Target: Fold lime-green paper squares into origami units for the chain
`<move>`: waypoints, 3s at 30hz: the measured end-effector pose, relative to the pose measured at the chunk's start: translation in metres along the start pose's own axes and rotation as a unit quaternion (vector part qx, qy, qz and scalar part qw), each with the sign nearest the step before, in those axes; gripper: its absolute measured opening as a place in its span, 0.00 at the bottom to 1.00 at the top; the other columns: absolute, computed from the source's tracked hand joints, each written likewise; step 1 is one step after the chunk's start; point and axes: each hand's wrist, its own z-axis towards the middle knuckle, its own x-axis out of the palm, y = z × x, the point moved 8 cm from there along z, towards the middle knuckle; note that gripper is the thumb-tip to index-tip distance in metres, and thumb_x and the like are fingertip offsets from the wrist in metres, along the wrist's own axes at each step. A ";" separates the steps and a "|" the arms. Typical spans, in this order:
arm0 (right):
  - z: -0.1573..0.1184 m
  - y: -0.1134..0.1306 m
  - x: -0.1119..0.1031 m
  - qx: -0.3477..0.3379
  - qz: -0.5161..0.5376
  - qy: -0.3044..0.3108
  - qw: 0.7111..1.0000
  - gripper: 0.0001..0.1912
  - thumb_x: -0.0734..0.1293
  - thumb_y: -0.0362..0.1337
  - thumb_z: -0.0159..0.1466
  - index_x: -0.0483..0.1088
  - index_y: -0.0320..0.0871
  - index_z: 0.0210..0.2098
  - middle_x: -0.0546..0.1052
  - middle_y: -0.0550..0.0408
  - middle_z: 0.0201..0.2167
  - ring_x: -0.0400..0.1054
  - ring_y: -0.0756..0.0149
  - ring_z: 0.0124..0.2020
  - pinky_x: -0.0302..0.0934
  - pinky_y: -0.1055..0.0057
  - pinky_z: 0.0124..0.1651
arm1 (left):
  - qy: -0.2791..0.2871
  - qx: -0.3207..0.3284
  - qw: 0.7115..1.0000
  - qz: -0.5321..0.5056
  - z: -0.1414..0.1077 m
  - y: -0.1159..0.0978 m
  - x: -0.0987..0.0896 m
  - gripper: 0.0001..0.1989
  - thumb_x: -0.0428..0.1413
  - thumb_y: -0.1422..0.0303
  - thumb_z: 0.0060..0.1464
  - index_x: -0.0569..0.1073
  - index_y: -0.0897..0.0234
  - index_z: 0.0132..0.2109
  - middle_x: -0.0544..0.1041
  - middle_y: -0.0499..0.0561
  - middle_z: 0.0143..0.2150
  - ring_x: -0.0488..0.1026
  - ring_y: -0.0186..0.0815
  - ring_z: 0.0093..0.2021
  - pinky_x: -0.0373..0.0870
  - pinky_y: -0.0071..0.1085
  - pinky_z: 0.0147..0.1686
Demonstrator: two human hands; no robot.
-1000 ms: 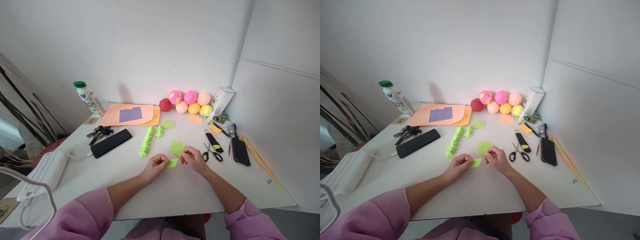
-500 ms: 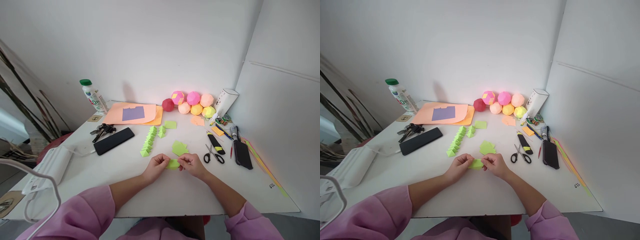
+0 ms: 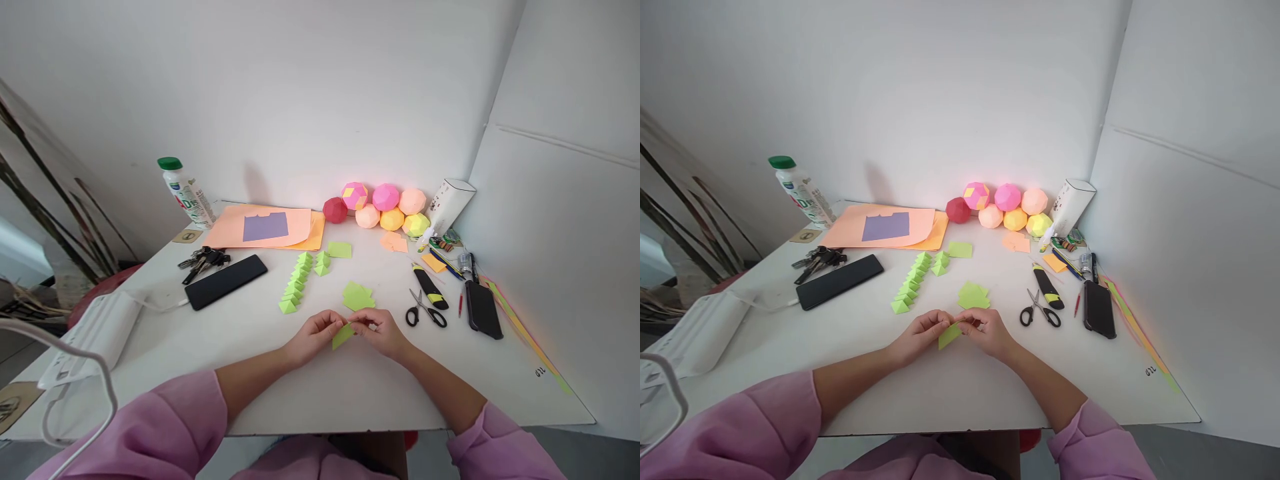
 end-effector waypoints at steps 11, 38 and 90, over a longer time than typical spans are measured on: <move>-0.002 0.003 0.003 0.003 0.006 -0.014 1.000 0.13 0.67 0.35 0.55 0.68 0.44 0.41 0.67 0.60 0.25 0.62 0.70 0.30 0.60 0.67 0.43 | 0.043 0.056 0.997 0.029 -0.001 -0.007 0.008 0.17 0.56 0.62 0.52 0.62 0.59 0.47 0.64 0.47 0.34 0.62 0.29 0.32 0.60 0.27 0.31; 0.000 -0.016 0.004 0.072 0.093 -0.016 0.993 0.18 0.69 0.39 0.53 0.68 0.41 0.42 0.68 0.59 0.25 0.63 0.72 0.27 0.60 0.72 0.32 | -0.020 0.062 0.997 -0.035 0.002 -0.001 -0.003 0.15 0.58 0.64 0.49 0.63 0.62 0.41 0.67 0.45 0.30 0.66 0.29 0.31 0.63 0.27 0.33; 0.003 -0.017 0.002 0.103 0.198 -0.021 0.975 0.11 0.73 0.40 0.47 0.73 0.40 0.26 0.70 0.59 0.22 0.62 0.72 0.25 0.58 0.74 0.28 | 0.008 0.106 0.957 0.270 -0.004 -0.012 0.006 0.17 0.46 0.62 0.58 0.73 0.64 0.48 0.75 0.52 0.36 0.69 0.34 0.36 0.65 0.29 0.38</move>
